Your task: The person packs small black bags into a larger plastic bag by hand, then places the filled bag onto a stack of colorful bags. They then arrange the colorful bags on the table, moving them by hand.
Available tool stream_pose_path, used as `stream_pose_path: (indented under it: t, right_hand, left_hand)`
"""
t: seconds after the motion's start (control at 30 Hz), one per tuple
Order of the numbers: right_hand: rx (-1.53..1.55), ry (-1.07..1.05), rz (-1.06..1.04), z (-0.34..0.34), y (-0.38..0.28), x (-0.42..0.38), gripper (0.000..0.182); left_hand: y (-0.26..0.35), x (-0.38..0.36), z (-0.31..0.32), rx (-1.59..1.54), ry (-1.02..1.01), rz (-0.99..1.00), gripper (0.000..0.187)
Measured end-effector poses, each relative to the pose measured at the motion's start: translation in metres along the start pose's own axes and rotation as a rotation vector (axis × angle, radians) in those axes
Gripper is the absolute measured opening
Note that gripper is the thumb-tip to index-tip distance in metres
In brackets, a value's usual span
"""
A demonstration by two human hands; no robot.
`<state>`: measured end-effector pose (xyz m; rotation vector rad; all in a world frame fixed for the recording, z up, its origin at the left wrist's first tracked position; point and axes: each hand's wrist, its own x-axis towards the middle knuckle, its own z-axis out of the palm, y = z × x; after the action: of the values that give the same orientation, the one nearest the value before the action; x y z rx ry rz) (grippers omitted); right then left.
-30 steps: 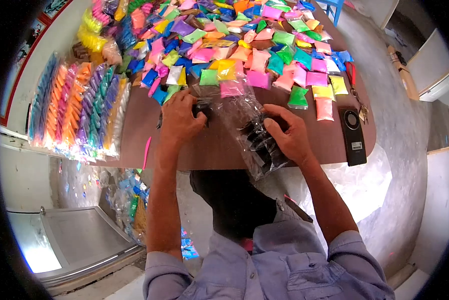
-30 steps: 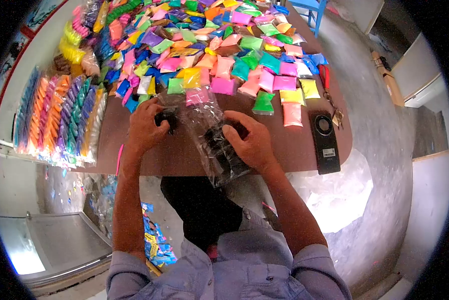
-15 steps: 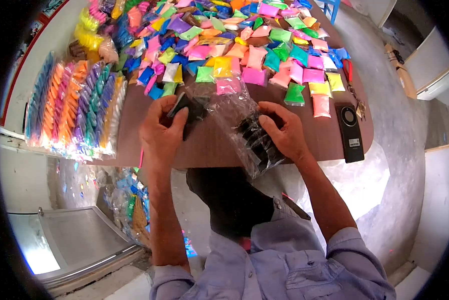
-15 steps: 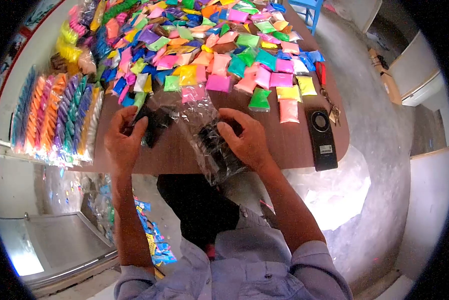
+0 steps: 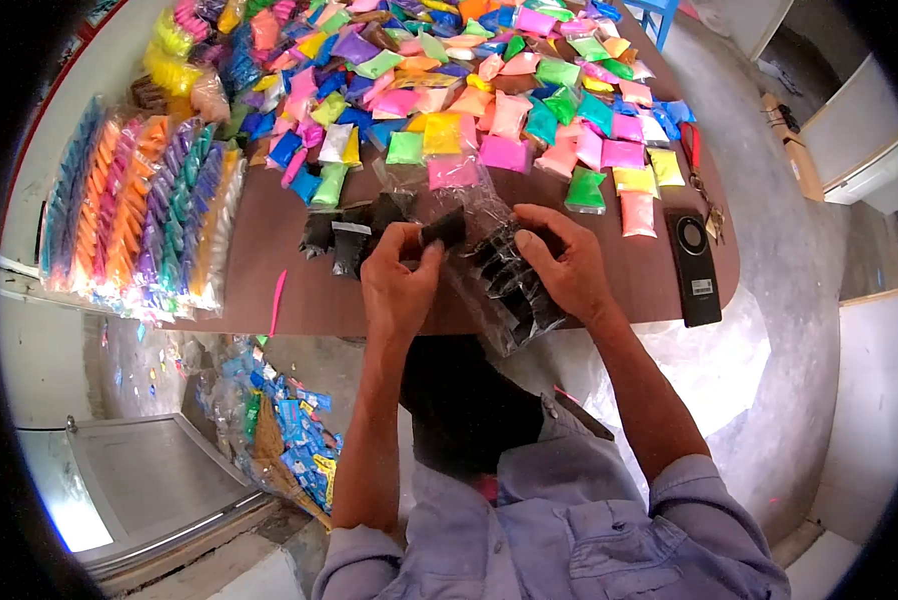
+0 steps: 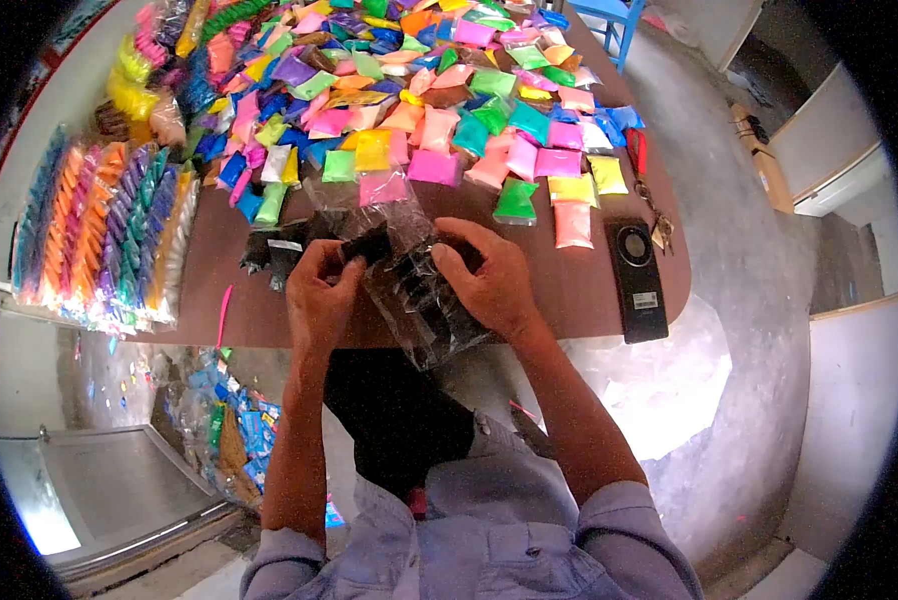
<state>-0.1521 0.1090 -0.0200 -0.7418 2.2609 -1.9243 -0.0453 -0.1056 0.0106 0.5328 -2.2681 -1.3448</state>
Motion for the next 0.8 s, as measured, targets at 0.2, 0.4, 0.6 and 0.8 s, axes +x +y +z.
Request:
stream_pose_path:
  t: [0.2, 0.4, 0.6, 0.8]
  right_hand:
    - [0.032, 0.013, -0.010, 0.002, 0.001, 0.000, 0.034]
    - [0.058, 0.018, 0.018, 0.003, 0.003, -0.001, 0.035]
    - [0.024, 0.003, 0.001, 0.002, -0.001, 0.000, 0.035]
    - [-0.030, 0.006, -0.069, 0.001, -0.007, 0.001, 0.037]
  left_hand:
    - [0.016, -0.003, -0.010, 0.156, -0.068, 0.119, 0.013]
    - [0.012, -0.003, -0.019, 0.314, -0.081, 0.321, 0.018]
    - [0.026, 0.003, -0.005, 0.299, -0.096, 0.402, 0.019]
    - [0.014, 0.014, 0.012, 0.141, -0.201, 0.275, 0.023]
